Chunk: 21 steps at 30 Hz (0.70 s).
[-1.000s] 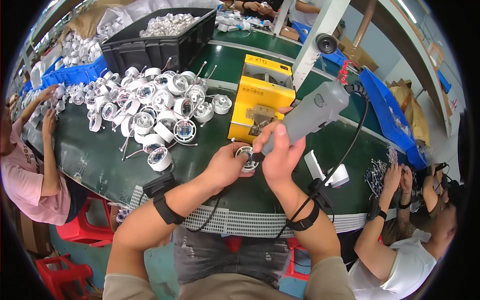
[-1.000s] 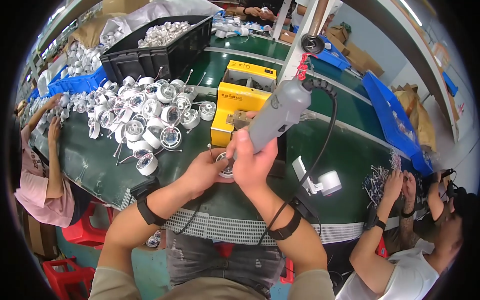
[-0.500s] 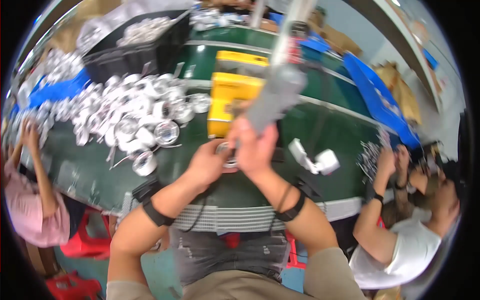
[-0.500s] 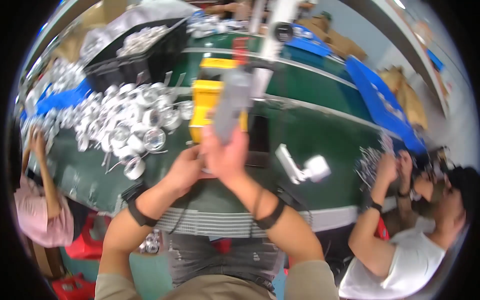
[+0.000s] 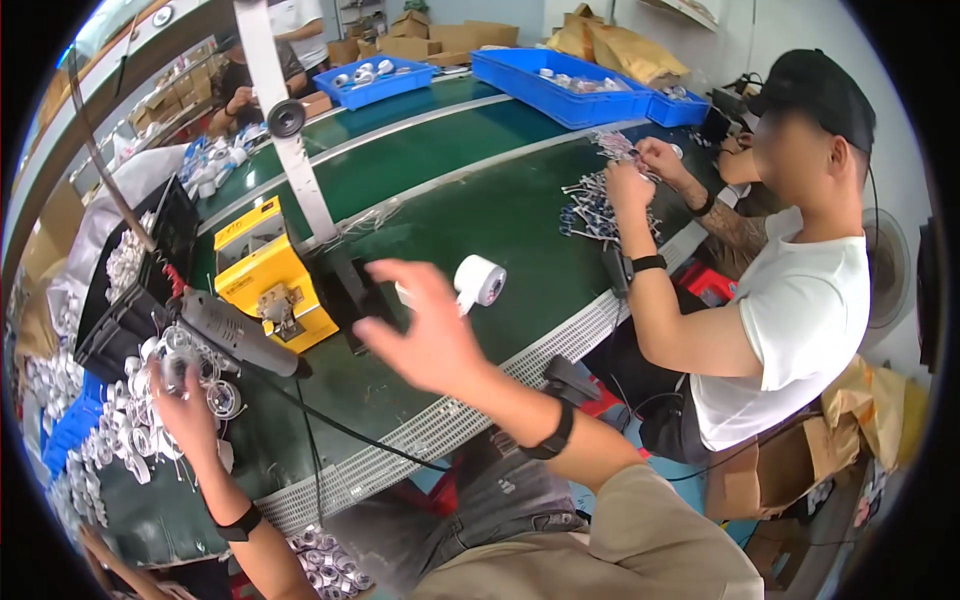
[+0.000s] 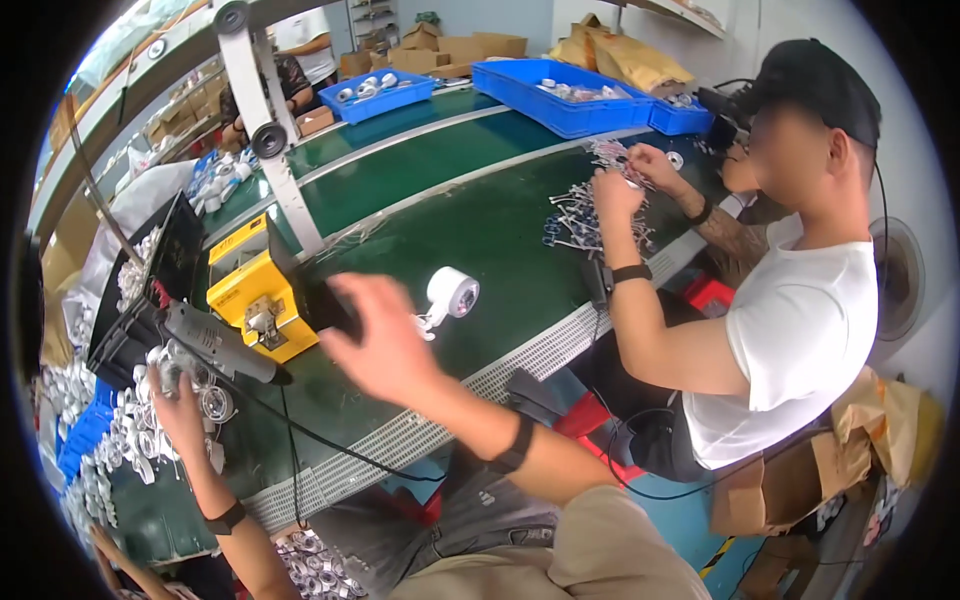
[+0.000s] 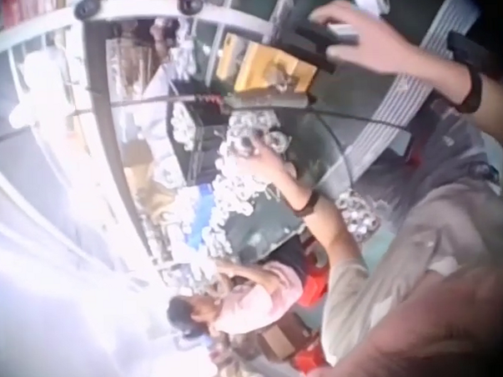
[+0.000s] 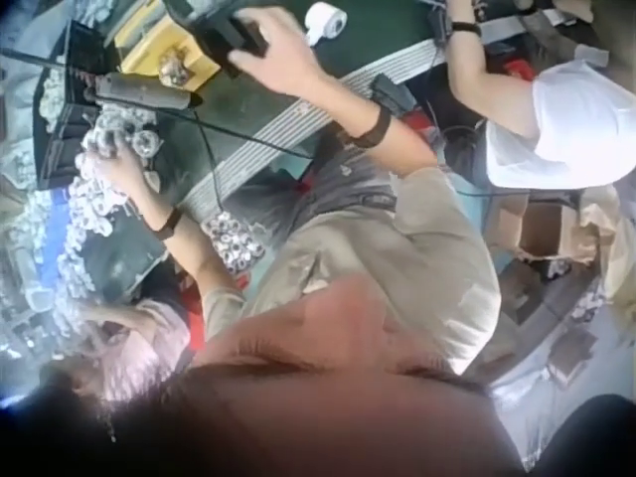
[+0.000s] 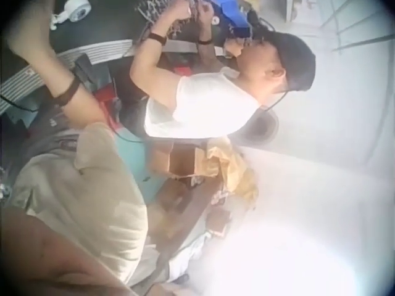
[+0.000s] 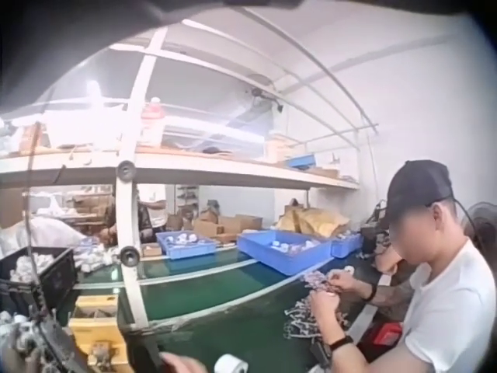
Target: The person assembles electronic components by inserting a circuit board with wires into a white plastic housing and securing it with a power screwdriver. They repeat this process for multiple units, placing each completed assembly on the green workbench.
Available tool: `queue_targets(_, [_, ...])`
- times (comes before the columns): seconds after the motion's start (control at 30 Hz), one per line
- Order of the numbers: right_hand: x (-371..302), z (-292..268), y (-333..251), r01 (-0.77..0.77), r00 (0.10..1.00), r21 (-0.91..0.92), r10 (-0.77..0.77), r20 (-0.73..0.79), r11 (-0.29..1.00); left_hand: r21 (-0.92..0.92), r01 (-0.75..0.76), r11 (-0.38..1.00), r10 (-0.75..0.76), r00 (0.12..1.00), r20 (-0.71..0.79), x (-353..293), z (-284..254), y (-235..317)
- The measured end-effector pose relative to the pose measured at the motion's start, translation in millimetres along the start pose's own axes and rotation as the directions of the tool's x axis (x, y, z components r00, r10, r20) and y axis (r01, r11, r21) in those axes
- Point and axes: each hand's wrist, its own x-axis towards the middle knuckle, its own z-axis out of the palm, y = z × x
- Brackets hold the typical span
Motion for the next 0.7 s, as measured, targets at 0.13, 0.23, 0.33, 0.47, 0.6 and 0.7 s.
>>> queue_targets(0.13, [-10.4,-64.2,54.4,-0.32,0.947,-0.307,0.315,-0.068,0.896,0.191,-0.148,0.97,0.182,0.967,-0.178,6.7,0.1,-12.8])
queue_targets(0.23, [-9.9,-80.4,81.2,-0.395,0.882,-0.422,0.465,0.073,0.816,0.357,-0.204,0.912,0.246,0.966,-0.077,1.7,2.1,-6.2])
queue_targets(0.33, [-6.7,-80.9,83.3,-0.431,0.858,-0.328,0.495,0.14,0.84,0.179,-0.187,0.966,0.182,0.982,0.045,-10.7,1.6,19.9])
queue_targets(0.47, [-2.4,-77.8,52.5,-0.17,0.955,-0.249,0.221,0.196,0.954,-0.152,0.141,0.978,0.0,0.733,0.68,-23.4,-14.3,51.4])
queue_targets(0.6, [15.3,-78.0,4.4,0.05,0.86,-0.268,0.095,0.501,0.962,-0.403,0.376,0.835,0.332,0.239,0.912,-38.8,-12.9,74.4])
queue_targets(0.7, [24.5,-64.2,-31.7,0.287,0.746,-0.198,-0.089,0.66,0.937,-0.674,0.486,0.555,0.539,0.407,0.737,-65.9,8.5,108.8])
